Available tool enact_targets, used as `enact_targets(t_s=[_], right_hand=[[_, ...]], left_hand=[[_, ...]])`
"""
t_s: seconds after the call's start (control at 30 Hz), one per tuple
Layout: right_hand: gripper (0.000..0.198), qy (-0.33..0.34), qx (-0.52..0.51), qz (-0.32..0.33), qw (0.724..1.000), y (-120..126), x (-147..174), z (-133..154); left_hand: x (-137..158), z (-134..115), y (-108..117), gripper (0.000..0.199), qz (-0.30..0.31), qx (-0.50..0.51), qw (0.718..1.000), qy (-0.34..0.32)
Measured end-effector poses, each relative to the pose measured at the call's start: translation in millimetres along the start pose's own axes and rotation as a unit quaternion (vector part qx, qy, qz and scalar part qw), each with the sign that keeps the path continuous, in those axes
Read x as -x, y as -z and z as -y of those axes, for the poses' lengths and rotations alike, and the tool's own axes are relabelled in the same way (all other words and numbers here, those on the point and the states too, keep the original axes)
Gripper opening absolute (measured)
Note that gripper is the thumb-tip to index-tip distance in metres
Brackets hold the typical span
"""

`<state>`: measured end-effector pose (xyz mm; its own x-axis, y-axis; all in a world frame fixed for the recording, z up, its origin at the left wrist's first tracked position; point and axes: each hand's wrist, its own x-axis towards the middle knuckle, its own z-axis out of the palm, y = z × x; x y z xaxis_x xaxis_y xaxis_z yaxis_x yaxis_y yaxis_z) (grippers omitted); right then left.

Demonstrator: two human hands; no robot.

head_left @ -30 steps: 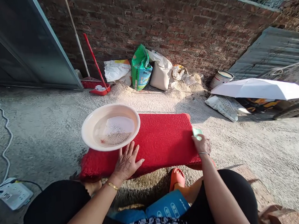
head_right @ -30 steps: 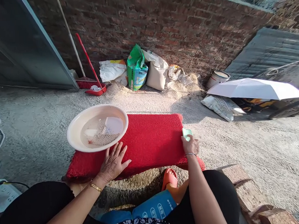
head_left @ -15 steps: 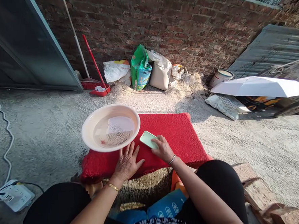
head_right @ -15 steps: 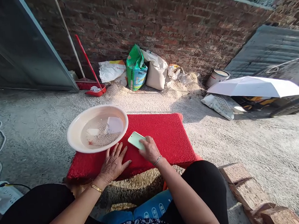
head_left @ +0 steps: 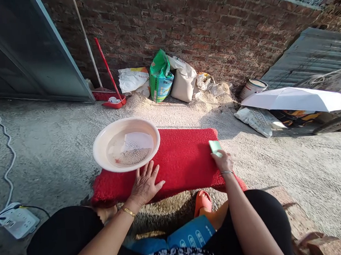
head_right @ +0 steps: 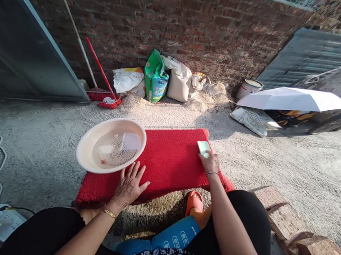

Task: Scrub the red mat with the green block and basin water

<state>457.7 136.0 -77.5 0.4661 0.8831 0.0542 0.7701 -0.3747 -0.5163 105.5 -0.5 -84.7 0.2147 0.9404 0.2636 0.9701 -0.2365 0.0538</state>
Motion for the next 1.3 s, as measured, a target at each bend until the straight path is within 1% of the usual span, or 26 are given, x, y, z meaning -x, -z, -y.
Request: enact_targets(t_s=[0.07,0.13,0.17,0.23,0.3,0.37,0.4,0.43,0.47,0.5,0.53,0.57,0.6,0.67,0.77,0.87,0.97,1.03,1.1,1.13,1.2,1.3], right_hand=[[0.052,-0.068,0.018,-0.017,0.997,15,-9,-16],[0.053,-0.099,0.02,-0.036,0.994,24,-13,-23],[0.053,-0.098,0.012,-0.044,0.994,25,-13,-22],[0.054,-0.066,-0.015,-0.043,0.997,18,-6,-12],[0.051,-0.005,-0.045,-0.022,0.999,2,8,9],[0.045,0.107,-0.077,0.019,0.991,-19,30,32],[0.042,0.177,-0.092,0.043,0.979,-30,42,44],[0.04,0.251,-0.106,0.068,0.96,-40,55,54],[0.038,0.321,-0.116,0.093,0.935,-49,66,63],[0.037,0.375,-0.121,0.114,0.912,-56,76,71],[0.036,0.408,-0.12,0.128,0.896,-62,83,77],[0.036,0.426,-0.116,0.138,0.887,-67,88,81],[0.036,0.432,-0.112,0.143,0.883,-70,89,84],[0.035,0.417,-0.107,0.138,0.892,-71,84,85],[0.034,0.34,-0.102,0.108,0.929,-65,63,77],[0.037,0.219,-0.076,0.063,0.971,-49,38,60],[0.044,0.076,-0.022,0.016,0.997,-26,16,37],[0.047,-0.015,0.005,-0.007,1.0,-9,6,20],[0.05,-0.082,0.02,-0.02,0.996,5,0,5],[0.052,-0.102,0.024,-0.025,0.994,10,-2,-1],[0.055,-0.122,0.023,-0.031,0.992,16,-6,-9],[0.057,-0.134,0.004,-0.036,0.99,16,-10,-10]], left_hand=[[0,0,0,0.062,-0.001,0.001,1.0,0.0],[0,0,-1,0.062,-0.004,0.002,1.0,-0.001],[0,0,-1,0.062,-0.006,0.003,1.0,-0.001],[0,0,-2,0.061,-0.009,0.005,1.0,0.0],[0,0,-2,0.061,-0.008,0.006,1.0,0.001],[0,0,-3,0.061,-0.006,0.006,1.0,0.0],[0,1,-3,0.061,-0.005,0.006,1.0,-0.001],[0,1,-3,0.061,-0.005,0.005,1.0,-0.002],[0,1,-3,0.061,-0.005,0.004,1.0,-0.004],[0,1,-3,0.061,-0.006,0.004,1.0,-0.006],[0,2,-3,0.061,-0.007,0.003,1.0,-0.007],[0,2,-3,0.061,-0.009,0.003,1.0,-0.008],[0,2,-3,0.061,-0.01,0.002,1.0,-0.009],[0,2,-4,0.061,-0.009,0.001,1.0,-0.009],[0,2,-5,0.062,-0.006,0.004,1.0,-0.006],[0,1,-4,0.062,-0.006,0.008,1.0,-0.003],[0,0,-2,0.061,-0.002,0.006,1.0,-0.001],[0,0,-1,0.062,0.001,0.004,1.0,0.001],[-1,0,0,0.062,0.002,0.004,1.0,0.0],[-1,0,0,0.062,0.003,0.003,1.0,0.0],[-1,0,-1,0.061,0.004,0.0,1.0,-0.002],[0,1,-4,0.062,0.001,-0.001,1.0,-0.003]])
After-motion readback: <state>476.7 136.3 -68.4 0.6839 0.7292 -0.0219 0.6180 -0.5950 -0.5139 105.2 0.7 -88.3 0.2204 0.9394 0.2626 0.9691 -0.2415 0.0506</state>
